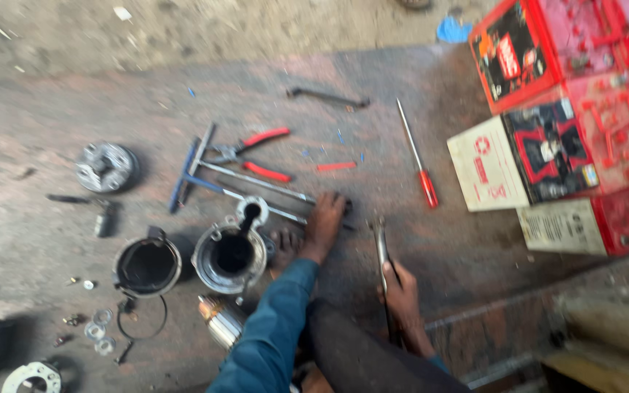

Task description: The person sits on the ground at a repair bench and works on a starter motor, using a screwdriver to remove and refit its components, handling the armature, end cap and housing, and reassembling the parts by hand. Small screws and washers are picked from the bench and fitted back onto the unit.

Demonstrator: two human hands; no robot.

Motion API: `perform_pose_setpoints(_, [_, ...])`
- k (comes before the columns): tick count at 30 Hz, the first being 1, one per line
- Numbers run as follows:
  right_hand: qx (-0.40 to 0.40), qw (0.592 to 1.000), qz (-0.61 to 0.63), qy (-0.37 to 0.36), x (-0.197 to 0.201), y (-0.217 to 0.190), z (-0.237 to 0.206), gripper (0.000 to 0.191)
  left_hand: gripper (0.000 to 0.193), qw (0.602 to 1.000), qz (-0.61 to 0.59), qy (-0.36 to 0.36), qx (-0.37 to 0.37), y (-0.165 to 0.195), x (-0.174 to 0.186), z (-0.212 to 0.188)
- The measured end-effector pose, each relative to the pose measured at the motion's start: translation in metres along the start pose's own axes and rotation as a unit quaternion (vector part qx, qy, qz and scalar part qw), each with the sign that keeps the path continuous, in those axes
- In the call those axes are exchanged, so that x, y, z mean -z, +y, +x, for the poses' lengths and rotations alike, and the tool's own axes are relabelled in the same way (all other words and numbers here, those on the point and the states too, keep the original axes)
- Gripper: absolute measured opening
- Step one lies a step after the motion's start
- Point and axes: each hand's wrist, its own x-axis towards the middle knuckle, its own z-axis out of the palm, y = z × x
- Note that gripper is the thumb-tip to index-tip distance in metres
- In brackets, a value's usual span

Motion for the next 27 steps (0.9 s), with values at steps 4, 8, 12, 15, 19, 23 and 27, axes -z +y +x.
perform_pose_setpoints(4, [-0.018,1.000,0.010,0.013,0.007,-0.009,0.000,0.036,0.022,1.000,-0.029,-0.002,-0.001,0.000,-0.003,-0.008])
perform_pose_setpoints(8, [-0.028,0.999,0.009,0.036,0.007,-0.028,0.010,0.036,0.020,0.999,-0.034,-0.006,0.002,0.006,0.000,-0.004])
perform_pose_setpoints(12, [-0.037,0.998,0.035,0.036,0.002,-0.038,0.019,0.042,0.017,1.000,-0.014,-0.009,-0.007,0.013,0.003,-0.001])
perform_pose_setpoints(15, [0.009,0.999,0.008,0.044,-0.005,-0.037,0.021,0.044,0.018,1.000,-0.010,-0.014,-0.009,0.016,0.003,0.000])
perform_pose_setpoints(19, [0.071,0.990,-0.106,0.057,-0.014,-0.032,0.022,0.043,0.026,0.999,-0.022,-0.024,0.001,0.019,0.005,0.002])
perform_pose_setpoints(23, [0.023,0.993,-0.099,0.052,-0.020,-0.032,0.024,0.045,0.024,0.999,-0.020,-0.024,0.018,0.025,0.009,0.004])
perform_pose_setpoints(27, [0.012,0.995,-0.087,0.048,-0.021,-0.035,0.023,0.046,0.020,0.999,-0.028,0.002,0.020,0.032,0.013,0.005])
